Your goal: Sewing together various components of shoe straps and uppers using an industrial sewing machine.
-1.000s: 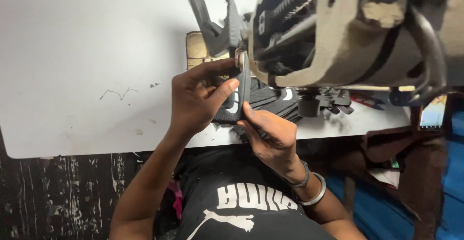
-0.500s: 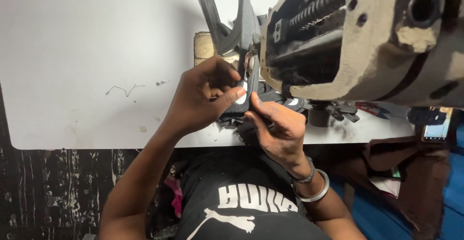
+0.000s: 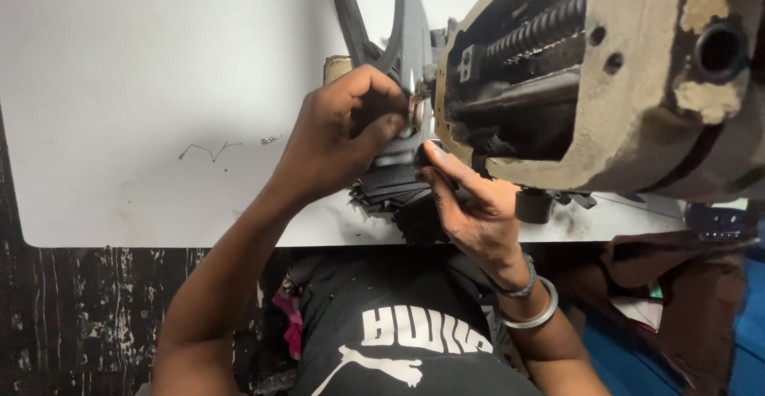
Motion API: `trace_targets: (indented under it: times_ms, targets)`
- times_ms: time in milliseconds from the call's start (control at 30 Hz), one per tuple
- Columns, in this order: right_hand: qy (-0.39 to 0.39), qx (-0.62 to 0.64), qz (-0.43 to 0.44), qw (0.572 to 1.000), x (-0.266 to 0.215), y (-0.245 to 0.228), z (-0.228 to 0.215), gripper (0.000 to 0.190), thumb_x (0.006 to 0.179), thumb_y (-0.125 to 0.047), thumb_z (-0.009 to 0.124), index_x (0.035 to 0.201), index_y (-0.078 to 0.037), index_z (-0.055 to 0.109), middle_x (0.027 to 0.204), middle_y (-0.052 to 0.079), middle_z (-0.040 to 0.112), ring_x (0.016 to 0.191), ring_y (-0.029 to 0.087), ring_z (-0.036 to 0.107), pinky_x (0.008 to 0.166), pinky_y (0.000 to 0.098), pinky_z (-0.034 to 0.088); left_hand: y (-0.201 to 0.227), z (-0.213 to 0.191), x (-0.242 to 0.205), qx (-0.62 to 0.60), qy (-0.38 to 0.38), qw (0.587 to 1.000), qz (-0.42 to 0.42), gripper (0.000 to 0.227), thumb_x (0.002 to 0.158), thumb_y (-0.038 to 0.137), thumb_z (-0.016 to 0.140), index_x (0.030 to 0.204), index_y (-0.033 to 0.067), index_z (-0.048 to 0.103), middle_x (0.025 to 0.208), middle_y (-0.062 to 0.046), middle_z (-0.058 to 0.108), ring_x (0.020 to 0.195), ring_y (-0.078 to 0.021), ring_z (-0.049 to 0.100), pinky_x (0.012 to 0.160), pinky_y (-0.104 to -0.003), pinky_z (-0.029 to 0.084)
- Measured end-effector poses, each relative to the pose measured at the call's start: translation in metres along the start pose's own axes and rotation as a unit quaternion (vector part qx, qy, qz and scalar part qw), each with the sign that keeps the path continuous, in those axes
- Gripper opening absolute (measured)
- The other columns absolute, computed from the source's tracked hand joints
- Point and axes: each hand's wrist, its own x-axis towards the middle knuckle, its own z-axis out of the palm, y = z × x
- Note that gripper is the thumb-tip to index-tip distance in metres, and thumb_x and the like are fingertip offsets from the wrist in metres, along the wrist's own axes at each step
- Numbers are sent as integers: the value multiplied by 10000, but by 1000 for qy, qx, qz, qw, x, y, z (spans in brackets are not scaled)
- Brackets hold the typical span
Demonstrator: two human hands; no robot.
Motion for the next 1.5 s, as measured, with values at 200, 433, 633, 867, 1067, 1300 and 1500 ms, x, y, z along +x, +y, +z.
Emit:
trace_targets:
  times_ms: [200, 433, 633, 867, 1067, 1300, 1500]
  targets:
    - [-81, -261, -91, 958, 26, -30, -16, 382, 1011, 15, 642, 1390, -26, 620, 1247, 130, 759, 938, 181, 759, 800, 280, 586, -1, -10, 22, -9, -20, 997, -67, 49, 964, 55, 693, 1009, 67, 680, 909, -45, 746, 785, -82, 724, 653, -241, 588]
    - [-62, -695, -340, 630, -10, 9, -64, 397, 1100, -200, 581, 1482, -94, 611, 1355, -20, 652, 913, 112, 731, 711, 280, 584, -22, 2, 17, -145, -5, 974, -173, 120, 935, 28, 708, 1046, 19, 754, 982, -113, 789, 782, -140, 728, 673, -262, 614]
    - [-172, -660, -280, 676, -22, 60, -99, 459, 1112, -214, 574, 1541, -62, 517, 1405, 103, 612, 1232, 193, 666, 968, 354, 622, -41, 55, -14, -307, 165, 929, -128, 226, 906, 43, 774, 1122, -6, 732, 1060, -137, 777, 950, -175, 764, 856, -291, 657]
    - [-74, -731, -294, 611, 8, 28, -90, 551, 1079, -303, 562, 1581, -166, 383, 1529, 124, 454, 1385, 317, 534, 1077, 476, 559, -33, 79, -21, -300, 262, 913, -91, 250, 945, 47, 785, 1180, -23, 733, 1067, -160, 771, 954, -168, 744, 889, -288, 617]
    - [68, -523, -230, 818, -33, 95, -126, 751, 1054, -362, 642, 1576, -3, 240, 1572, 233, 345, 1430, 385, 467, 1137, 523, 477, -35, 47, -3, -191, 212, 956, -67, 221, 946, 44, 749, 1164, 24, 724, 1081, -125, 781, 971, -152, 785, 865, -269, 680]
    - [208, -520, -159, 813, -121, 223, -253, 802, 1094, -357, 564, 1579, 53, 75, 1613, 272, 228, 1461, 376, 440, 1158, 482, 455, -15, 1, 13, -68, 65, 993, -76, 176, 941, 42, 729, 1117, 44, 737, 1055, -100, 782, 914, -131, 786, 793, -239, 671]
    - [328, -505, -94, 793, -135, 222, -252, 854, 1128, -355, 498, 1582, 96, -68, 1649, 302, 126, 1487, 368, 417, 1176, 447, 437, -11, -9, 14, -83, 21, 993, -77, 184, 943, 9, 717, 1126, 22, 735, 1027, -93, 794, 926, -131, 789, 808, -237, 665]
